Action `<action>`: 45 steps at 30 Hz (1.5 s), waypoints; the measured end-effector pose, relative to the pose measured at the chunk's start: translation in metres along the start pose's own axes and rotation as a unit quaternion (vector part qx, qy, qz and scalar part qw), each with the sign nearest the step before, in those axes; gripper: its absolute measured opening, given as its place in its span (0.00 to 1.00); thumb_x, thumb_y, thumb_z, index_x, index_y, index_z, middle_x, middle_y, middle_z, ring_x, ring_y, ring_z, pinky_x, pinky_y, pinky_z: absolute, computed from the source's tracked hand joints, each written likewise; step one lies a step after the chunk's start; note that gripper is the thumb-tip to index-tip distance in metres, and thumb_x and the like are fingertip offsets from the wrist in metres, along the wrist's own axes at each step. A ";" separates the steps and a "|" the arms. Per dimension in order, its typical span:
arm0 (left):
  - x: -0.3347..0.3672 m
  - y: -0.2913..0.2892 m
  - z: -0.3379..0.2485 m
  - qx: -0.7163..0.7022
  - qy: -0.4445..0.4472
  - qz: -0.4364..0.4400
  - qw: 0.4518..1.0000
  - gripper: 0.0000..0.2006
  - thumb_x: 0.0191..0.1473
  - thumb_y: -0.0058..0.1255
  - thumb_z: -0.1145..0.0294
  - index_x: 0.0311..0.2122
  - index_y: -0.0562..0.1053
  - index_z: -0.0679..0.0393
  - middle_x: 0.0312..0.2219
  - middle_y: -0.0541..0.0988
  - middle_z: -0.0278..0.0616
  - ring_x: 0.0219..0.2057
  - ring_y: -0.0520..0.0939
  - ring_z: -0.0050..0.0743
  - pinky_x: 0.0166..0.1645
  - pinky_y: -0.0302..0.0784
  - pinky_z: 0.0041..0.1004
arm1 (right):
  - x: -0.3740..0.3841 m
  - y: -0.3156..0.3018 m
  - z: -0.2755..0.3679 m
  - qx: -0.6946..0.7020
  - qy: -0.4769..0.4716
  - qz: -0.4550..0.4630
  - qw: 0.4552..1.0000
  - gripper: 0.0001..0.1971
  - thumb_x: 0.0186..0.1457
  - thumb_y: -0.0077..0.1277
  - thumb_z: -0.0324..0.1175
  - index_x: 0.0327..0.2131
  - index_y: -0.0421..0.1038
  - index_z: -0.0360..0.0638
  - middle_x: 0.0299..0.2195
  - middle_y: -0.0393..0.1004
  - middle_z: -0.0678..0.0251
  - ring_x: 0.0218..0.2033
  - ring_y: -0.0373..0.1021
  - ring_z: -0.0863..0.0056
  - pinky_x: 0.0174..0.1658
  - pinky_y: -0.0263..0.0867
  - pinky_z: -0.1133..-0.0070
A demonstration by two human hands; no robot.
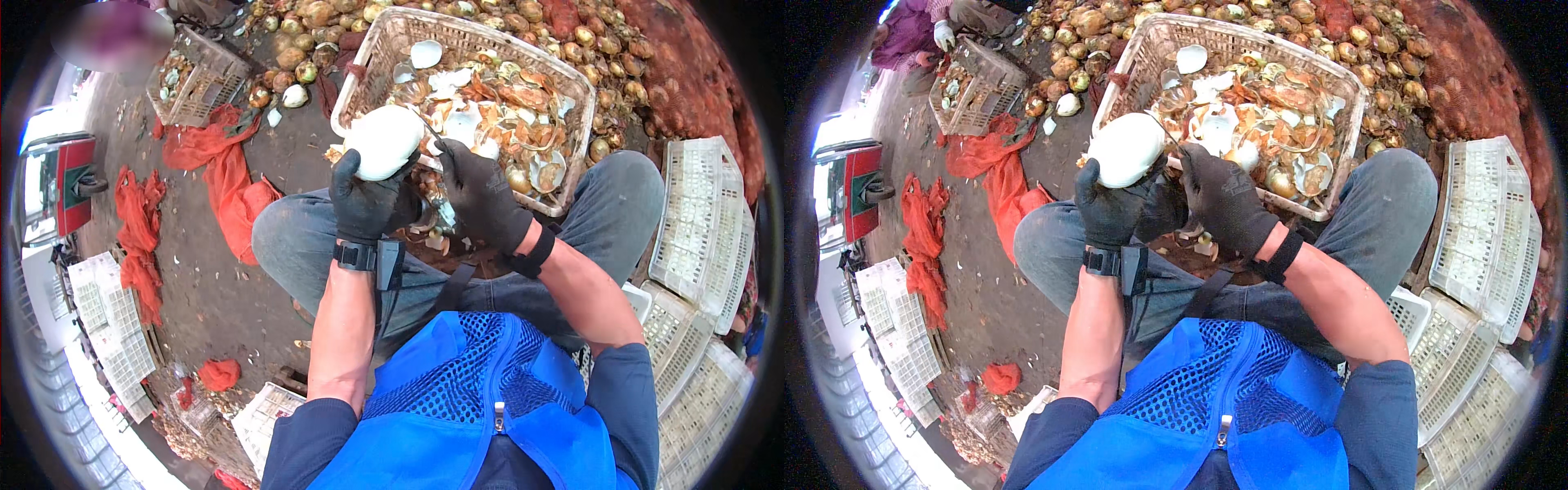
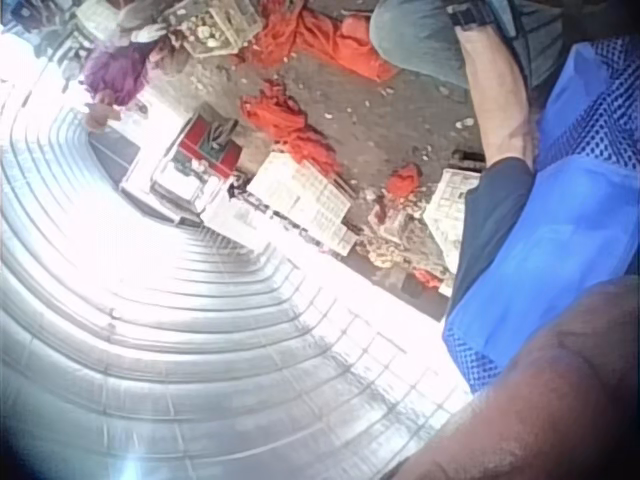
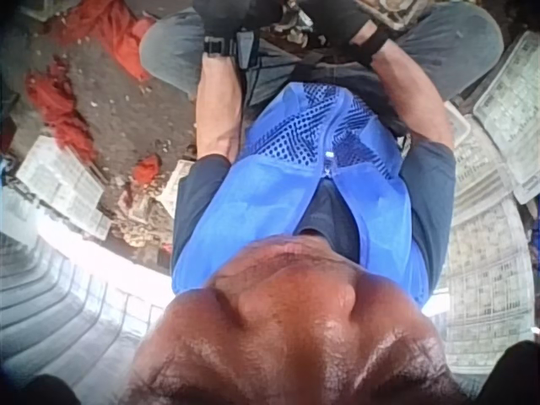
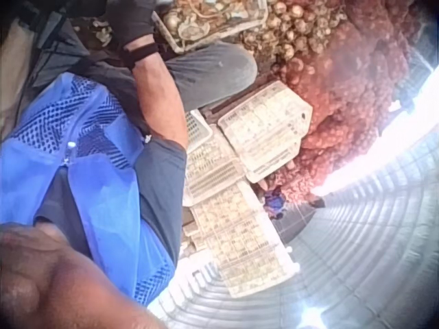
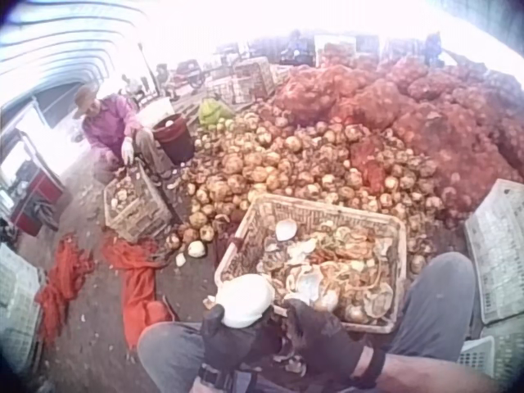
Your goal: Peeling the outer skin off onions using a small knife.
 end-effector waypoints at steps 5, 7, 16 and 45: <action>-0.001 0.004 -0.002 0.000 0.007 0.002 1.000 0.41 0.54 0.53 0.51 0.68 0.56 0.64 0.64 0.65 0.58 0.64 0.67 0.60 0.69 0.62 0.56 | 0.000 0.005 -0.008 -0.017 0.014 -0.004 1.000 0.09 0.64 0.47 0.29 0.45 0.70 0.37 0.29 0.76 0.44 0.32 0.75 0.44 0.34 0.69 0.57; -0.001 0.002 -0.002 -0.005 0.004 0.006 1.000 0.41 0.54 0.53 0.52 0.68 0.56 0.64 0.64 0.65 0.57 0.64 0.67 0.60 0.69 0.62 0.56 | 0.002 0.010 -0.018 -0.028 0.067 0.018 0.997 0.06 0.64 0.47 0.29 0.41 0.70 0.37 0.27 0.75 0.44 0.31 0.74 0.44 0.32 0.68 0.57; -0.002 0.004 0.000 -0.050 -0.009 0.027 0.998 0.42 0.54 0.53 0.54 0.68 0.55 0.64 0.65 0.64 0.57 0.65 0.65 0.61 0.71 0.57 0.58 | 0.014 0.022 -0.022 0.056 0.112 0.018 0.992 0.06 0.63 0.47 0.28 0.36 0.70 0.34 0.25 0.74 0.43 0.30 0.74 0.43 0.32 0.67 0.59; -0.004 0.013 0.002 -0.017 -0.017 0.029 0.999 0.38 0.60 0.45 0.48 0.67 0.56 0.65 0.64 0.63 0.58 0.64 0.67 0.56 0.67 0.64 0.54 | 0.017 -0.003 -0.023 0.180 0.098 -0.061 0.977 0.18 0.53 0.65 0.35 0.44 0.73 0.38 0.25 0.72 0.66 0.26 0.68 0.79 0.31 0.68 0.77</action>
Point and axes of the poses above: each hand's wrist, its own x-axis towards the middle knuckle, its own y-axis out of the palm, z = x × y, the point moved 9 cm from there along x, towards the middle knuckle
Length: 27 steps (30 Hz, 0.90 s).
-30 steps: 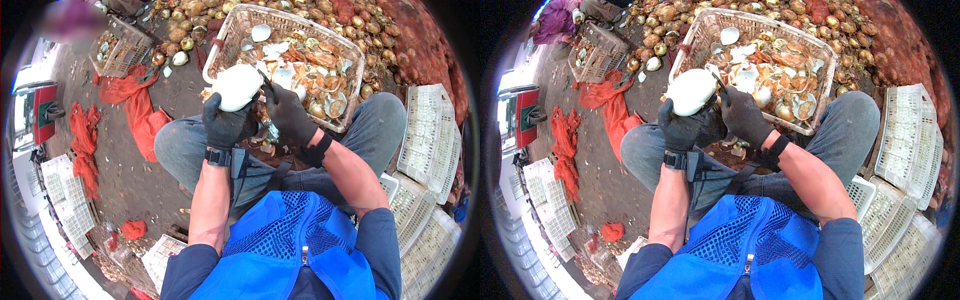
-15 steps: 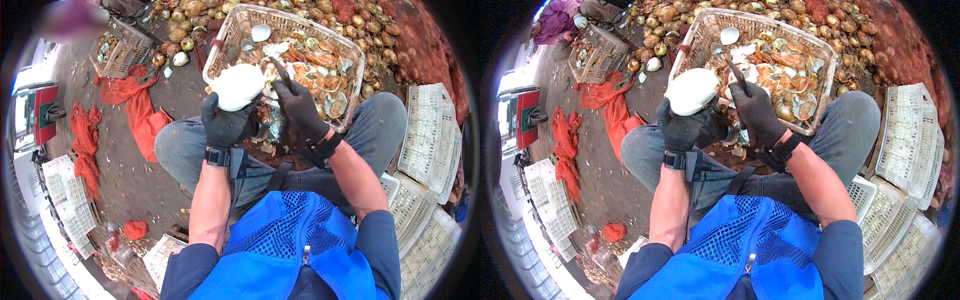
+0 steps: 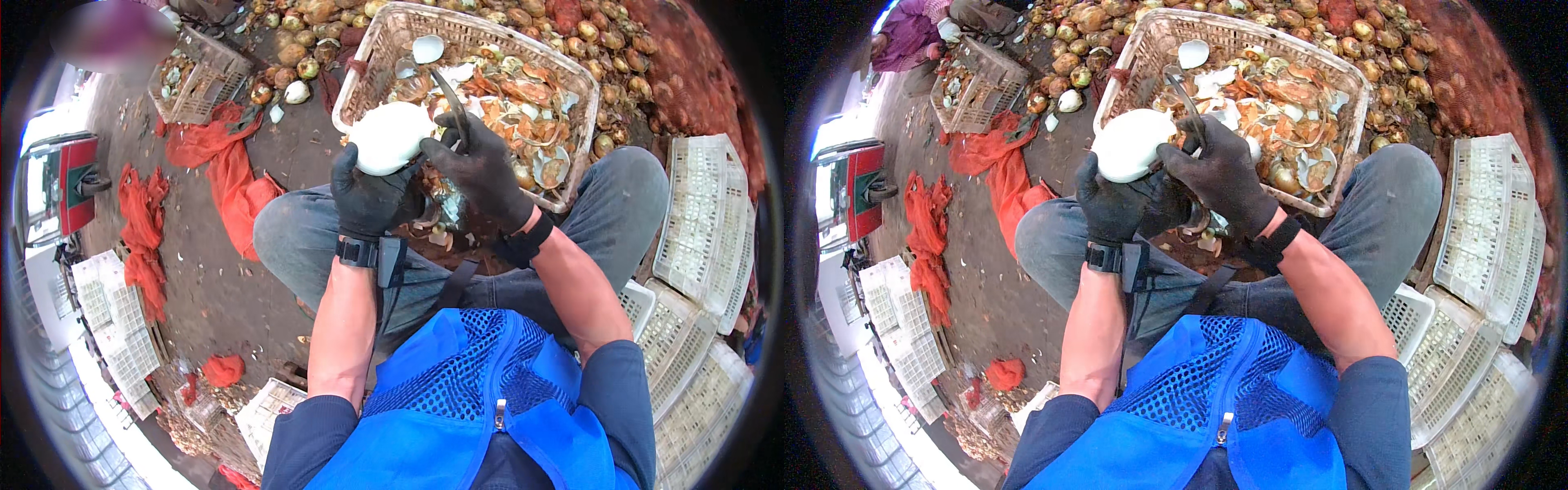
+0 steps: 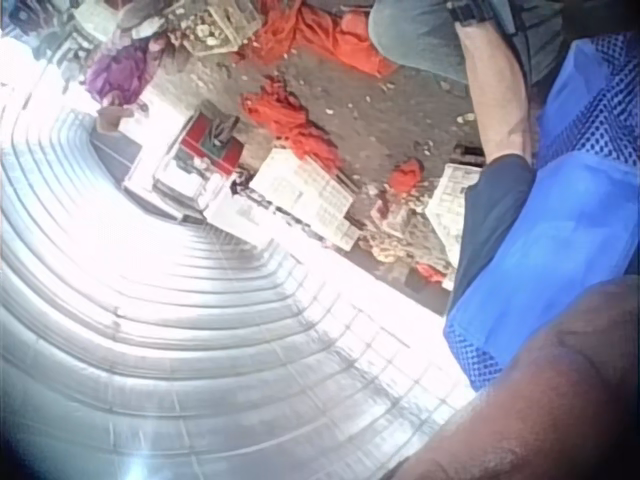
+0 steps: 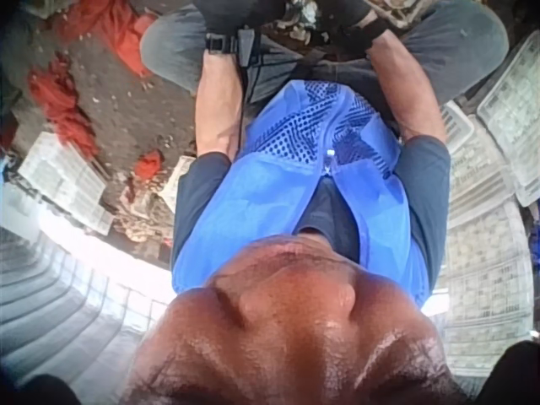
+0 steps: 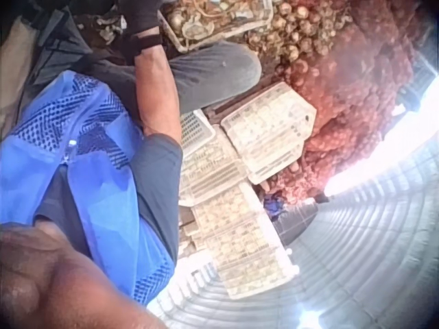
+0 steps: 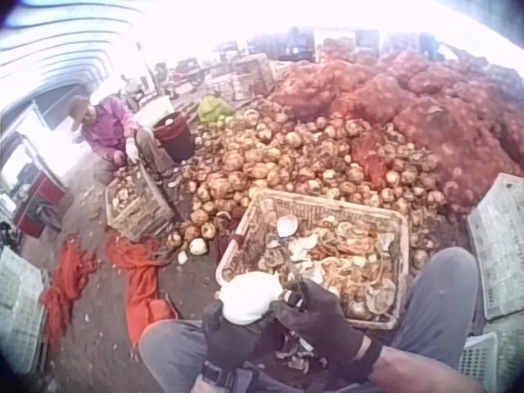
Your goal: Peeling the outer skin off onions using a small knife.
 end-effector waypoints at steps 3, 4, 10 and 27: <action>0.000 0.001 0.002 -0.037 -0.007 -0.010 0.999 0.38 0.59 0.45 0.49 0.67 0.56 0.65 0.64 0.64 0.58 0.64 0.68 0.56 0.67 0.64 0.53 | 0.004 0.001 0.006 -0.033 -0.025 0.007 0.999 0.15 0.53 0.64 0.33 0.41 0.73 0.39 0.25 0.74 0.64 0.26 0.71 0.76 0.32 0.69 0.76; 0.001 0.002 0.001 -0.034 -0.005 0.000 0.999 0.39 0.58 0.47 0.49 0.67 0.56 0.64 0.65 0.63 0.57 0.65 0.66 0.58 0.68 0.62 0.55 | 0.005 0.000 0.006 -0.034 -0.030 0.005 0.999 0.13 0.53 0.64 0.32 0.40 0.73 0.39 0.25 0.75 0.63 0.27 0.72 0.74 0.32 0.70 0.75; -0.001 0.005 0.000 -0.019 -0.009 0.006 1.000 0.39 0.57 0.47 0.50 0.67 0.57 0.65 0.64 0.64 0.57 0.65 0.67 0.58 0.68 0.62 0.55 | 0.009 -0.003 0.018 -0.081 -0.089 -0.006 0.993 0.10 0.53 0.62 0.30 0.37 0.73 0.38 0.26 0.76 0.57 0.28 0.76 0.65 0.33 0.71 0.71; -0.004 0.005 -0.005 -0.052 0.019 0.074 0.996 0.28 0.65 0.42 0.64 0.65 0.58 0.71 0.62 0.68 0.54 0.61 0.73 0.49 0.62 0.75 0.47 | 0.022 -0.020 -0.042 -0.035 0.139 0.001 0.990 0.15 0.56 0.57 0.39 0.37 0.73 0.35 0.23 0.75 0.59 0.24 0.73 0.68 0.31 0.68 0.72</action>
Point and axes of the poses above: each hand's wrist, its own x-axis towards the middle knuckle, its own y-axis out of the palm, z = x × y, the point moved 9 cm from there along x, towards the middle knuckle
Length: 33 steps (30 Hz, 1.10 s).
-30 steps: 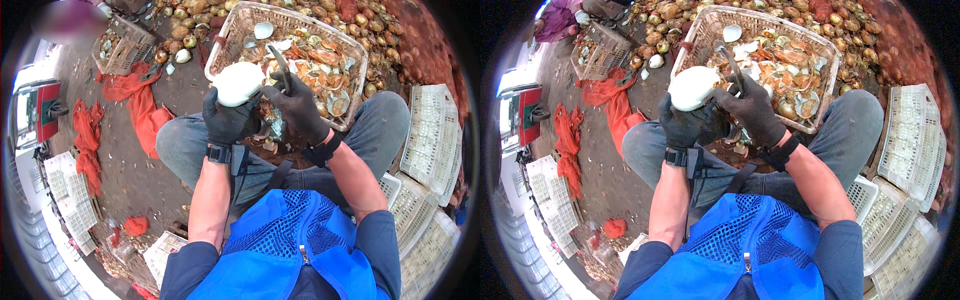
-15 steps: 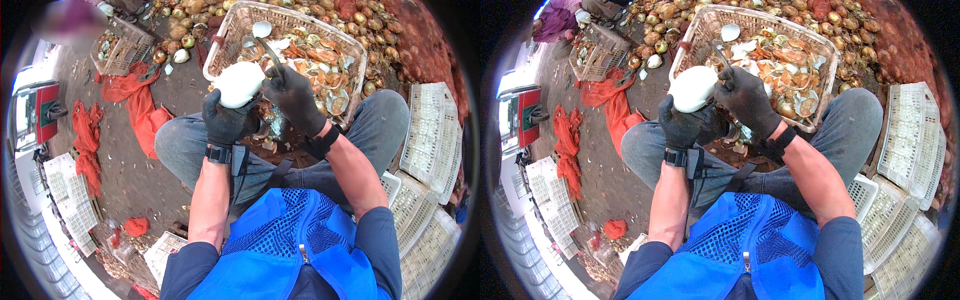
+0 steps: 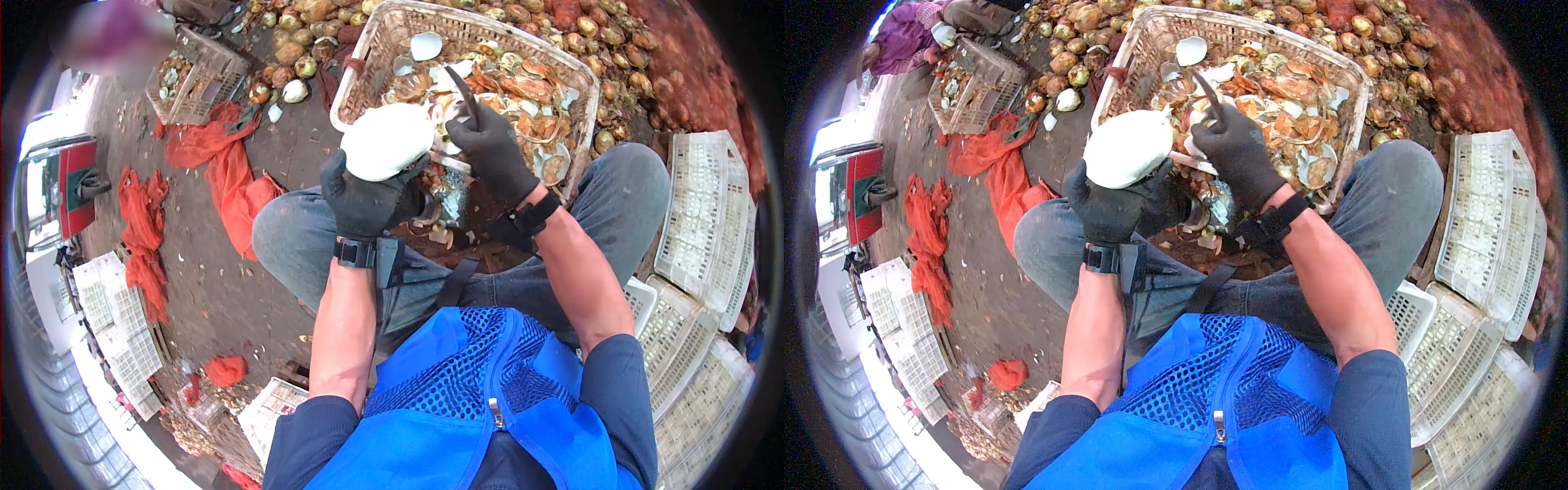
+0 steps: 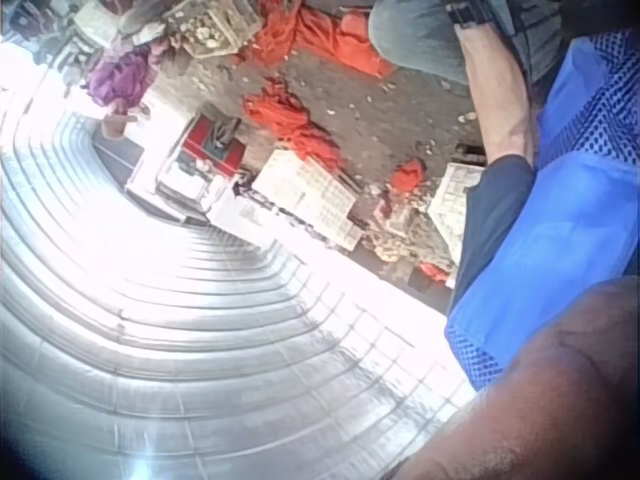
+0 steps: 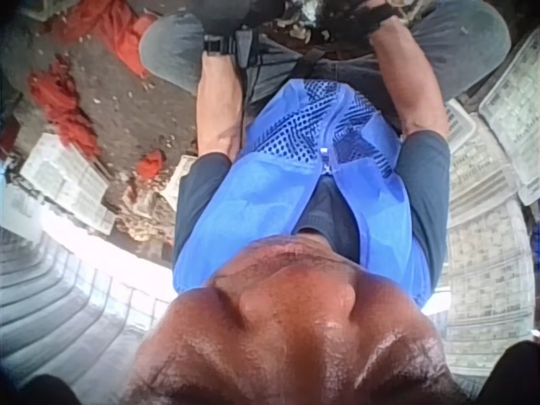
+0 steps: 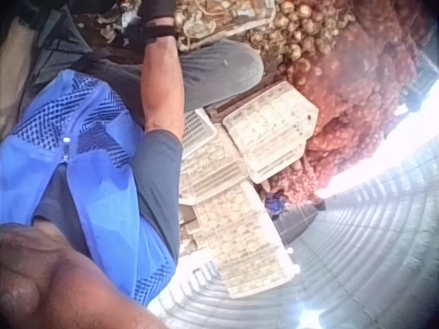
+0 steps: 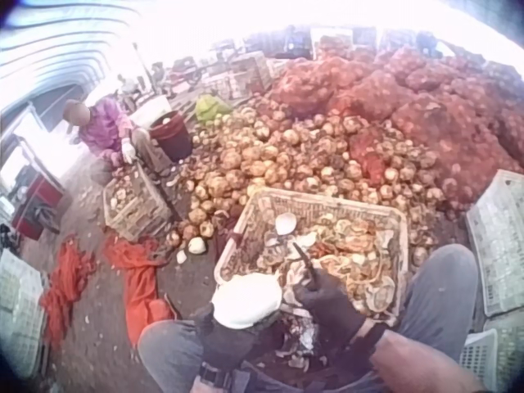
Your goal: Peeling the outer skin off onions using a small knife.
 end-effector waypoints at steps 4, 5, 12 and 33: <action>-0.001 -0.016 -0.002 0.021 0.010 -0.043 0.999 0.34 0.61 0.40 0.54 0.67 0.57 0.65 0.65 0.64 0.53 0.64 0.67 0.51 0.65 0.66 0.53 | -0.019 -0.015 0.029 -0.071 -0.113 -0.014 0.991 0.10 0.62 0.49 0.33 0.40 0.71 0.34 0.26 0.75 0.48 0.28 0.75 0.51 0.34 0.69 0.64; -0.003 -0.006 -0.004 0.011 0.026 0.000 1.000 0.28 0.65 0.40 0.63 0.65 0.58 0.70 0.63 0.68 0.54 0.61 0.73 0.46 0.61 0.75 0.45 | -0.030 -0.015 0.033 -0.072 -0.111 -0.014 0.991 0.10 0.62 0.49 0.33 0.40 0.71 0.34 0.26 0.75 0.48 0.28 0.75 0.51 0.34 0.69 0.64; 0.000 0.007 -0.001 -0.058 0.000 0.044 0.997 0.28 0.65 0.35 0.64 0.65 0.58 0.70 0.63 0.67 0.58 0.62 0.72 0.49 0.64 0.71 0.48 | -0.065 0.008 0.049 -0.140 -0.195 0.036 0.970 0.06 0.63 0.49 0.29 0.40 0.72 0.37 0.28 0.74 0.45 0.31 0.73 0.43 0.34 0.68 0.59; 0.003 -0.005 0.027 -0.027 -0.103 -0.025 0.994 0.35 0.67 0.43 0.50 0.69 0.51 0.63 0.67 0.59 0.59 0.66 0.64 0.62 0.67 0.65 0.60 | -0.027 0.026 0.003 0.328 0.178 0.113 0.921 0.17 0.67 0.46 0.46 0.45 0.72 0.42 0.26 0.71 0.75 0.20 0.64 0.87 0.22 0.61 0.86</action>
Point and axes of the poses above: each hand's wrist, its own x-axis towards the middle knuckle, its own y-axis out of the palm, z = x × y, the point moved 9 cm from there along x, towards the middle knuckle
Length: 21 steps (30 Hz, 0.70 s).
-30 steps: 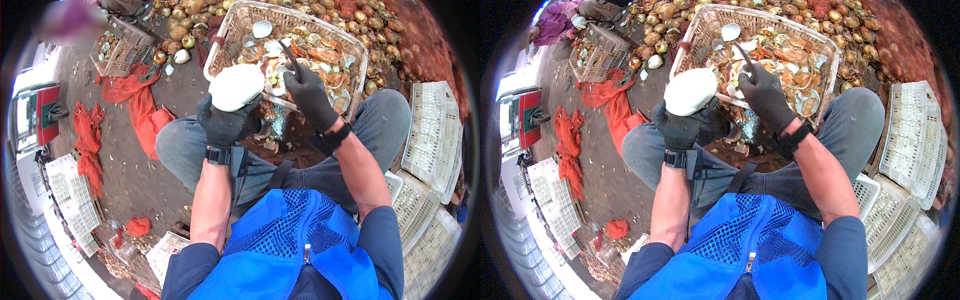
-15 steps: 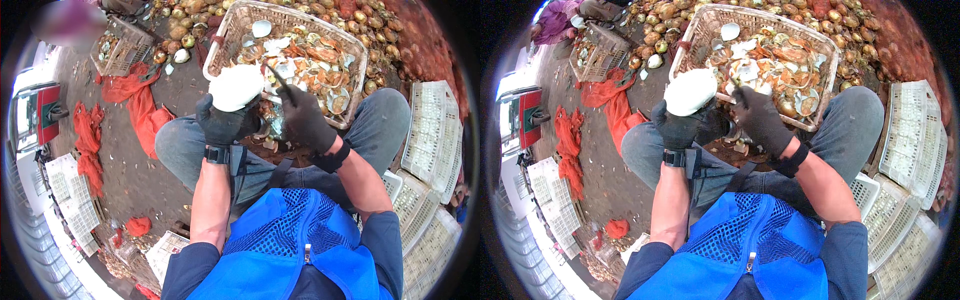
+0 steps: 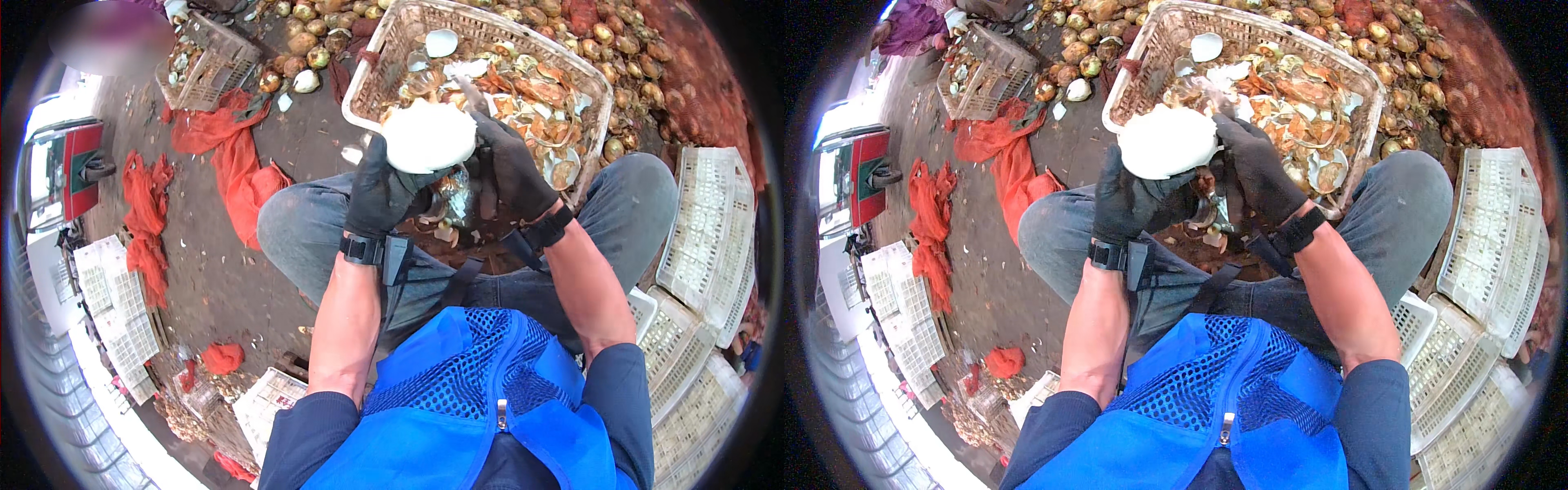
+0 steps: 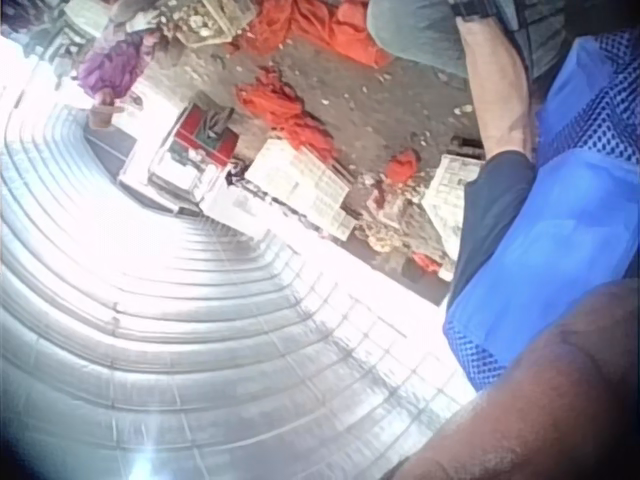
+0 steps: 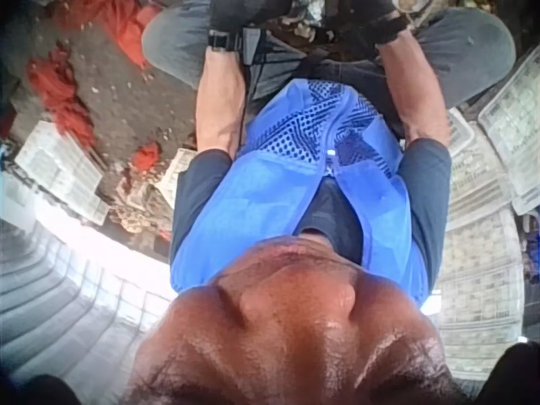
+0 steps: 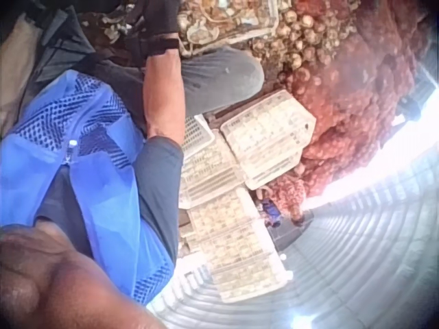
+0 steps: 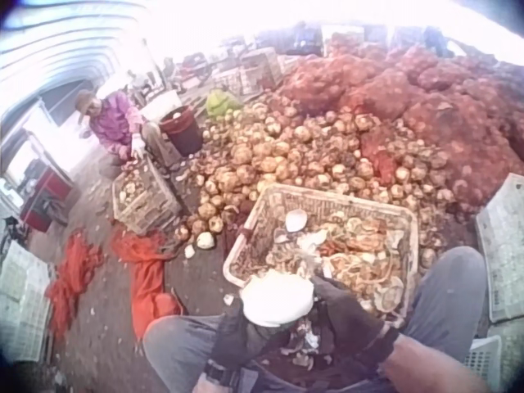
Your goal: Peeling the outer skin off onions using a small knife.
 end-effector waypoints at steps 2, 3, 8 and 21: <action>0.002 -0.013 0.000 0.007 -0.015 0.002 1.000 0.34 0.68 0.43 0.52 0.69 0.52 0.64 0.66 0.60 0.58 0.65 0.66 0.59 0.65 0.69 0.57 | 0.002 -0.010 -0.005 0.008 0.007 -0.002 1.000 0.19 0.68 0.44 0.47 0.47 0.72 0.41 0.26 0.73 0.73 0.17 0.66 0.85 0.18 0.61 0.86; 0.004 -0.014 0.003 0.013 -0.033 0.006 0.999 0.33 0.68 0.44 0.53 0.68 0.53 0.64 0.65 0.62 0.58 0.64 0.68 0.57 0.64 0.72 0.53 | -0.001 -0.011 -0.003 0.016 0.014 -0.008 1.000 0.21 0.69 0.43 0.48 0.49 0.72 0.40 0.25 0.74 0.70 0.15 0.67 0.83 0.14 0.61 0.86; 0.006 -0.017 0.002 0.135 0.004 -0.046 0.990 0.28 0.69 0.43 0.57 0.66 0.57 0.66 0.62 0.67 0.55 0.61 0.72 0.49 0.62 0.76 0.46 | 0.012 -0.024 0.000 0.037 -0.034 -0.041 0.998 0.16 0.66 0.49 0.45 0.44 0.72 0.42 0.25 0.73 0.73 0.19 0.67 0.85 0.20 0.61 0.84; 0.019 -0.055 -0.005 0.033 -0.021 -0.189 0.981 0.23 0.71 0.32 0.56 0.59 0.67 0.63 0.54 0.78 0.47 0.53 0.81 0.40 0.58 0.78 0.39 | 0.068 -0.015 -0.044 -0.099 -0.031 -0.003 0.995 0.18 0.65 0.51 0.45 0.41 0.75 0.36 0.27 0.71 0.73 0.24 0.64 0.86 0.27 0.60 0.83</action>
Point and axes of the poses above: each hand's wrist, its own x-axis towards the middle knuckle, its own y-axis out of the palm, z = x × y, the point moved 9 cm from there along x, towards the middle knuckle
